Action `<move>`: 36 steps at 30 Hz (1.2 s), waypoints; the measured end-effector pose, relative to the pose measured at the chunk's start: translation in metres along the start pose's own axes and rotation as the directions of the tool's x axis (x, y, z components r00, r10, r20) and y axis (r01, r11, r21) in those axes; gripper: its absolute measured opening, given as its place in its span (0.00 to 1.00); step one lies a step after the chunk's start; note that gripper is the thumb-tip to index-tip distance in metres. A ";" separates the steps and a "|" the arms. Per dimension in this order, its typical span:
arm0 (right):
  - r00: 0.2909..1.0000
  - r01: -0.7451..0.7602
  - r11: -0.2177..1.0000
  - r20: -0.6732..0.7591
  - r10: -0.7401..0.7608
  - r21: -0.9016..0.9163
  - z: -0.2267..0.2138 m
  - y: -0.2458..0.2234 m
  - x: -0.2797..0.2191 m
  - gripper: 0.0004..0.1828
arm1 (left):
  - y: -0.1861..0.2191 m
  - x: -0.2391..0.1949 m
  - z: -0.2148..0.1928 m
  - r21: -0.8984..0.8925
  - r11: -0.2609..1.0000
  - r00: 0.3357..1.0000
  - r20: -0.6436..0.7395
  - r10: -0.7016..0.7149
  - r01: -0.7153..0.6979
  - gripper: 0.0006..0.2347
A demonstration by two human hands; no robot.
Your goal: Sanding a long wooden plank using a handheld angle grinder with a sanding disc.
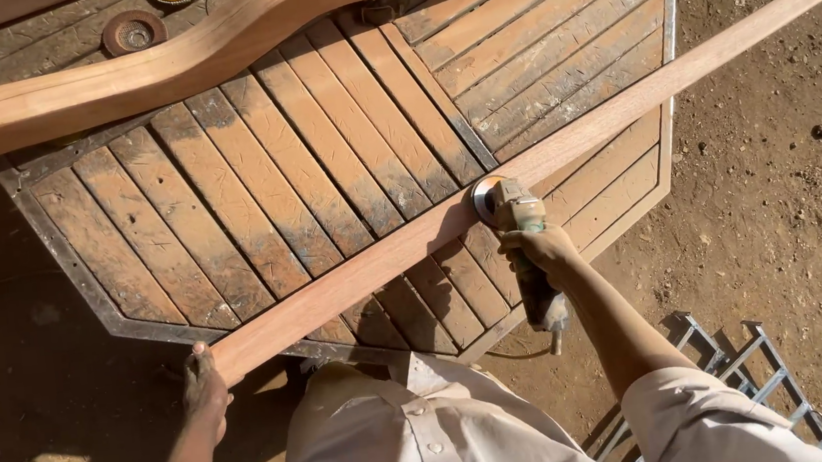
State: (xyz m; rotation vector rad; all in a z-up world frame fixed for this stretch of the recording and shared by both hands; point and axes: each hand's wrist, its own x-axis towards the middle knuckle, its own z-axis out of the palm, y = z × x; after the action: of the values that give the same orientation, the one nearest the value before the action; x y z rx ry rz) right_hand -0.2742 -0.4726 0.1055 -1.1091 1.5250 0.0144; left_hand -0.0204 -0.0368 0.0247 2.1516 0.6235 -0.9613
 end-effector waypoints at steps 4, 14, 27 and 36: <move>0.972 0.115 0.992 -0.211 -0.101 0.056 -0.035 0.034 0.077 0.22 | -0.032 0.047 0.002 0.098 0.995 1.000 0.003 0.002 -0.003 0.38; 0.991 0.118 0.763 0.123 -0.051 -0.635 0.174 0.083 -0.155 0.22 | -0.034 0.047 -0.021 0.247 0.965 0.976 0.217 0.037 -0.092 0.39; 0.955 0.060 0.929 -0.250 -0.160 -0.365 0.103 0.066 -0.065 0.27 | 0.020 -0.002 -0.064 0.308 0.920 0.897 0.432 0.091 -0.241 0.44; 0.994 0.032 0.842 0.103 0.028 -0.538 0.223 0.099 -0.191 0.26 | 0.029 -0.006 -0.065 0.408 0.885 0.899 0.437 0.025 -0.223 0.44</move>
State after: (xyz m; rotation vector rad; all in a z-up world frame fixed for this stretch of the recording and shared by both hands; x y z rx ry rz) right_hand -0.1938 -0.1742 0.1295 -1.5267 1.4583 0.5266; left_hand 0.0236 -0.0075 0.0725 2.2231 0.0388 -1.5594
